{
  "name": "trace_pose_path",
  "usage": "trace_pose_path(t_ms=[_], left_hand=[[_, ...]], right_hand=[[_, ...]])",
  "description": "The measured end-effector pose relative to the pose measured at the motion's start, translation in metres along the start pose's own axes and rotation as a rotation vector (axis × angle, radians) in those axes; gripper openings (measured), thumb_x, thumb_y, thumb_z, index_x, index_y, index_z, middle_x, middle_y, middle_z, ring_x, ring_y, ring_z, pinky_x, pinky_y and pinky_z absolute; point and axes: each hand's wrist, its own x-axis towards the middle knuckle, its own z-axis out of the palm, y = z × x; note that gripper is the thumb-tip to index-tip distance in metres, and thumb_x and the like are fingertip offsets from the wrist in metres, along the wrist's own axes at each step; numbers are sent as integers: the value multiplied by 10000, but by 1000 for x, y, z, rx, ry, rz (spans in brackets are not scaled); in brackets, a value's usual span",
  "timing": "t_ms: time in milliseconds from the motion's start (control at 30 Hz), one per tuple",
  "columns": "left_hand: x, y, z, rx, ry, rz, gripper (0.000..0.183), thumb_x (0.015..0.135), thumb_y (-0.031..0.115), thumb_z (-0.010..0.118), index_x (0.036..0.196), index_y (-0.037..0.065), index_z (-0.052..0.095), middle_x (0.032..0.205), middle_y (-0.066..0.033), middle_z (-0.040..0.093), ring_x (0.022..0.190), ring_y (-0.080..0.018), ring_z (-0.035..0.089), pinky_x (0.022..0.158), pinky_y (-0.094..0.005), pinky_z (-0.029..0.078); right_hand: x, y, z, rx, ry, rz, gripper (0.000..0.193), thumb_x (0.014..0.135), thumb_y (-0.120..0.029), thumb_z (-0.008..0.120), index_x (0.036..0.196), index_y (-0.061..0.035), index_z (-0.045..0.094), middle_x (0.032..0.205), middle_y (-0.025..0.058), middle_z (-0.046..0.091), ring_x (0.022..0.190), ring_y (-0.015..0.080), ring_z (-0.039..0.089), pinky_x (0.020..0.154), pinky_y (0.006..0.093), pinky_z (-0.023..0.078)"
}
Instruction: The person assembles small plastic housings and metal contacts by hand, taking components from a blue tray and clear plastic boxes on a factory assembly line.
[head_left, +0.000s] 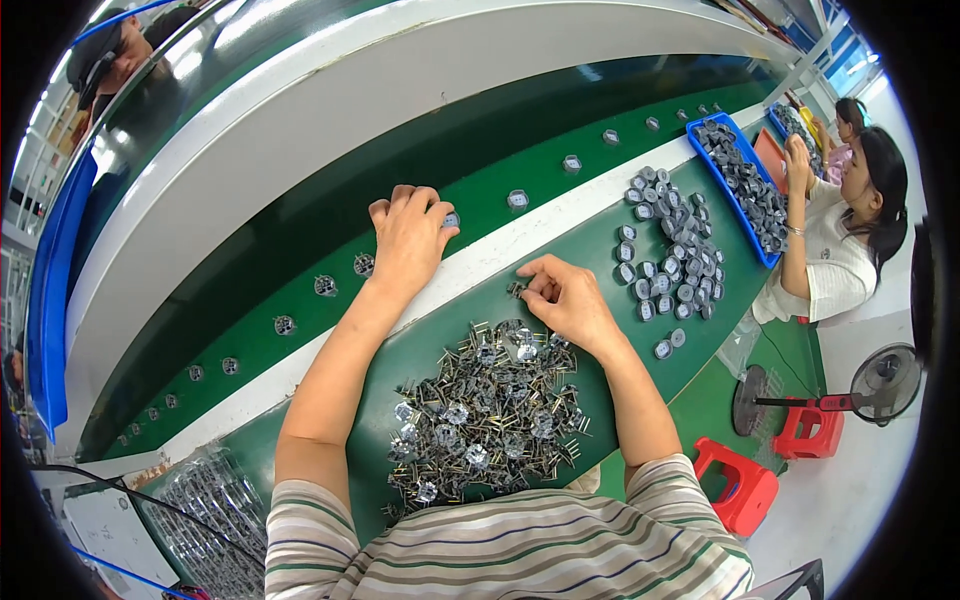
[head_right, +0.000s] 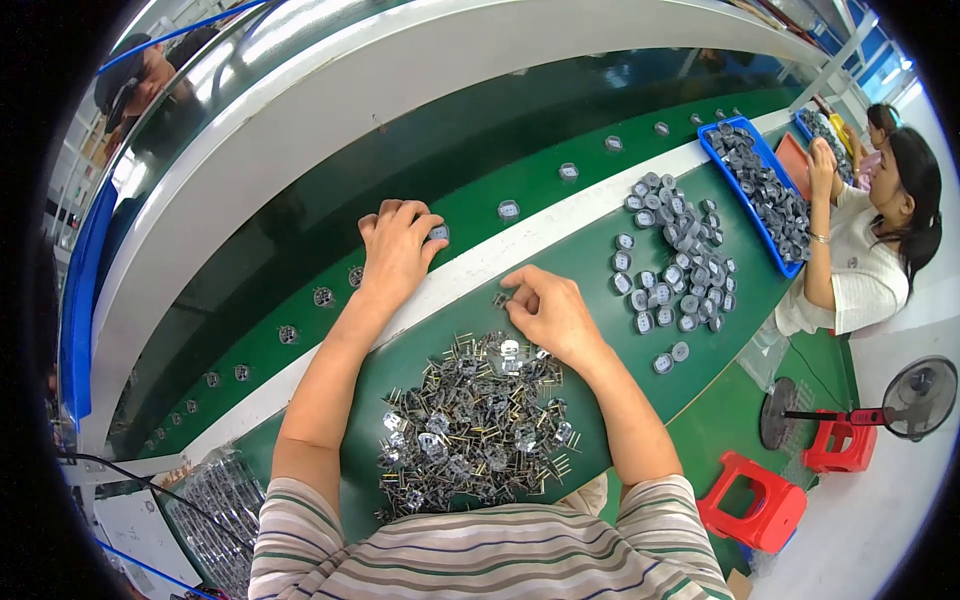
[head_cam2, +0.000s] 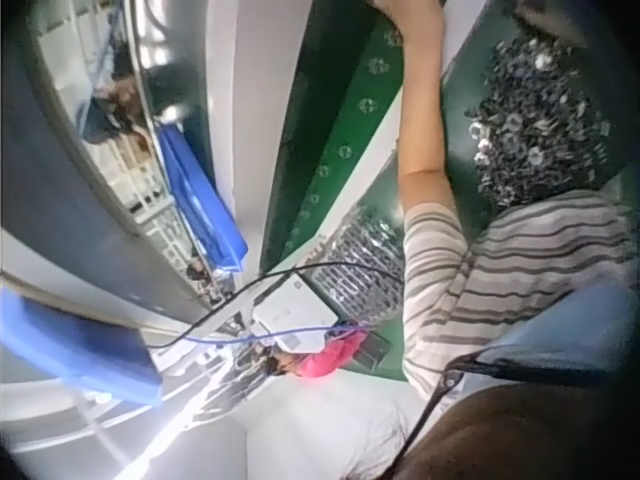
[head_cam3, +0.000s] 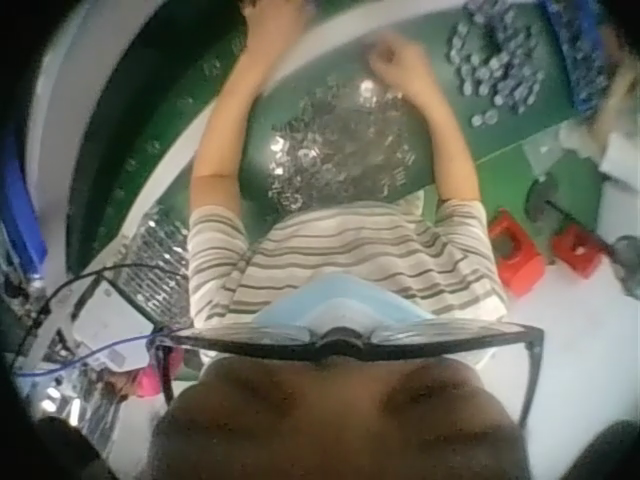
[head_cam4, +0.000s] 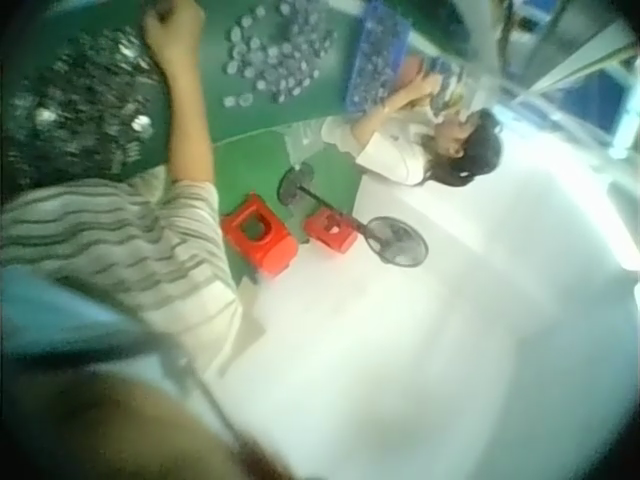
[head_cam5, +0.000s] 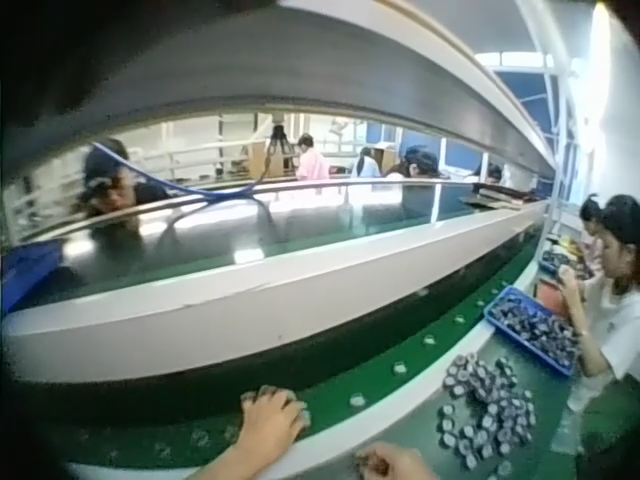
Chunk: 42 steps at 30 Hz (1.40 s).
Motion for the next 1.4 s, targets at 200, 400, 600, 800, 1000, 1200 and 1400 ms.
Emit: trace_pose_path(t_ms=[200,400,600,800,1000,1200,1400], left_hand=[[-8,30,-22,-314,-63,107,271,794,215,872,1036,137,777,1103,-7,665,1142,-234,568,965,-439,352],[-21,43,-10,-540,-359,79,295,788,220,879,1046,140,760,1068,-28,667,1097,-232,590,944,-390,363],[-23,42,-4,-608,-333,61,329,780,210,895,1048,132,721,1061,-35,658,1082,-245,598,942,-392,380],[-25,45,-2,-605,-319,84,331,769,214,907,1016,118,708,1062,-40,653,1081,-252,600,940,-395,385],[-24,45,-1,-592,-333,77,345,754,212,917,1014,118,711,1062,-43,654,1074,-259,604,940,-394,386],[-23,43,-5,-595,-316,71,321,750,221,907,1010,110,755,1042,-45,661,1069,-260,615,961,-415,399],[-2,4,-28,-257,-134,-100,312,743,200,907,1002,90,775,1029,-63,666,1085,-272,618,961,-447,409]], right_hand=[[-5,0,-12,-185,-61,-62,309,845,-2,765,1151,-31,727,747,43,628,649,147,578,634,321,508],[-4,2,-10,-175,0,-201,263,829,-78,823,1070,-30,729,827,97,623,788,276,661,730,398,543],[3,7,-8,-148,39,-65,132,864,-71,814,964,-17,748,862,93,647,782,268,659,705,390,536],[17,14,11,-75,99,-240,117,873,-37,813,937,-1,723,901,70,675,759,200,621,675,344,499],[16,13,14,-325,193,-516,125,848,-20,812,931,-24,719,896,84,666,845,285,626,702,391,516],[6,18,13,-217,136,-364,194,833,-43,797,999,-62,699,948,88,663,954,315,652,827,433,532],[-19,41,-42,-784,528,-287,621,888,-114,787,1452,-27,542,1535,240,496,1451,458,441,1216,584,340]])
